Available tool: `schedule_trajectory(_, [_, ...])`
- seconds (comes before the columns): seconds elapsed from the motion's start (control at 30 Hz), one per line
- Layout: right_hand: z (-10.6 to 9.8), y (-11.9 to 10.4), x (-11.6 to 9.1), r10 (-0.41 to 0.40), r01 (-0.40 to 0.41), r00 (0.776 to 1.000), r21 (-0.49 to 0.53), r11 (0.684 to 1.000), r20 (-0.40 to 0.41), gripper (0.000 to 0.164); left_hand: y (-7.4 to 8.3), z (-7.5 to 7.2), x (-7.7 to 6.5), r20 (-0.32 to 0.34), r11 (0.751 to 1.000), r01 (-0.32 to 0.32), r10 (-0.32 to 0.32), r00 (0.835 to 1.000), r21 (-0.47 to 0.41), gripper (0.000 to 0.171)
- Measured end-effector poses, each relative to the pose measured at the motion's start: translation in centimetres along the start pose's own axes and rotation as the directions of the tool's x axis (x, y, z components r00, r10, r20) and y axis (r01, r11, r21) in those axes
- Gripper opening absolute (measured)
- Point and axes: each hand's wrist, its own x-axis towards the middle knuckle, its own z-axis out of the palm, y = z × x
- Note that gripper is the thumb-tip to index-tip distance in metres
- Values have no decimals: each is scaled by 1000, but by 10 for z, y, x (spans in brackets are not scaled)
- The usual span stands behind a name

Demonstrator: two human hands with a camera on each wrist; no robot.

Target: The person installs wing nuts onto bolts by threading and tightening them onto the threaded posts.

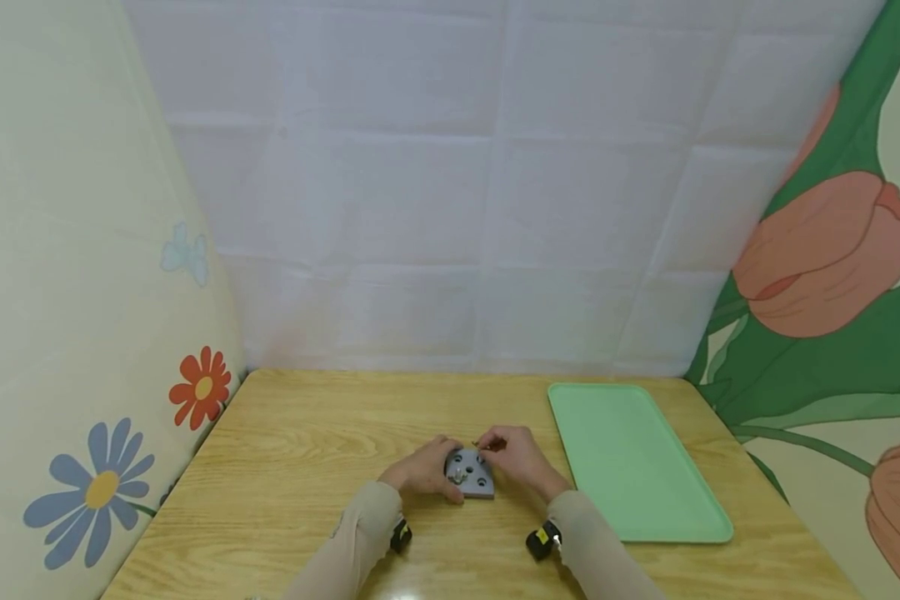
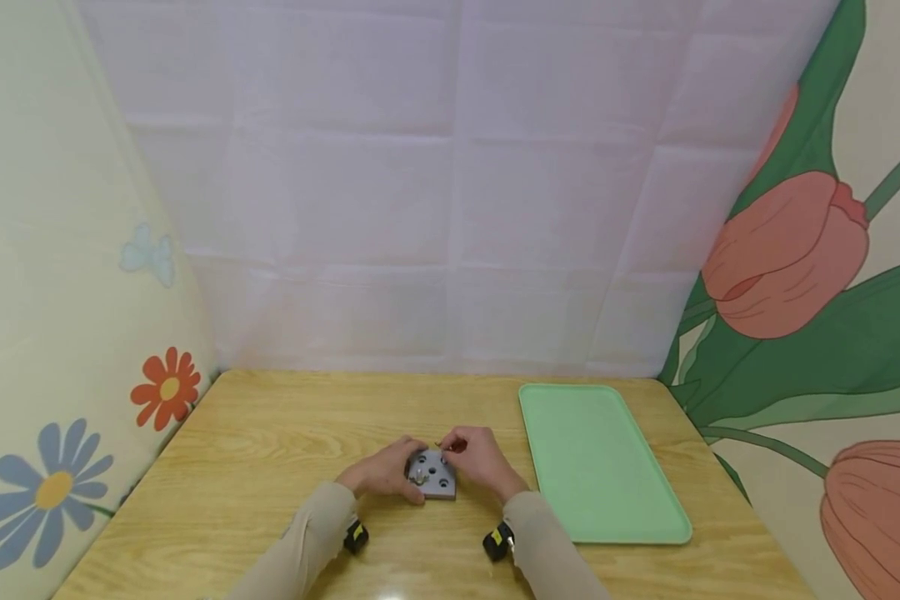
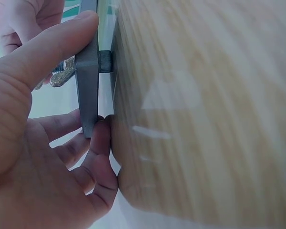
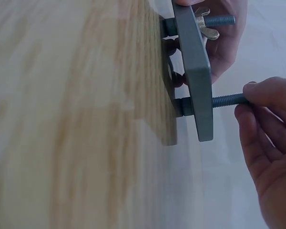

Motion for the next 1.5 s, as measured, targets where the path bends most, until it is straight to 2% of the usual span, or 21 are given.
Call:
schedule_trajectory(0.17, [0,1,1,-22,23,1000,11,1000,-8,4,1,-1,0,0,1000,0,0,1000,-3,83])
schedule_trajectory(0.37, [-1,1,0,-2,2,999,8,1000,-33,5,2,-2,-1,4,1000,-2,2,1000,-13,83])
schedule_trajectory(0.7, [-1,1,1,16,-16,1000,-7,1000,-9,6,2,-1,-1,7,1000,14,-14,1000,-25,83])
schedule_trajectory(1.03, [-5,2,-1,-16,17,998,-21,1000,54,19,1,-1,-1,10,999,13,-13,1000,-42,83])
schedule_trajectory(1.33, [-9,-1,-1,-51,53,998,-72,996,24,16,-1,-2,1,11,999,6,-5,1000,-39,83])
schedule_trajectory(1.5, [-7,2,0,-96,96,995,-84,992,1,13,-1,-2,2,5,1000,-1,1,1000,-23,82])
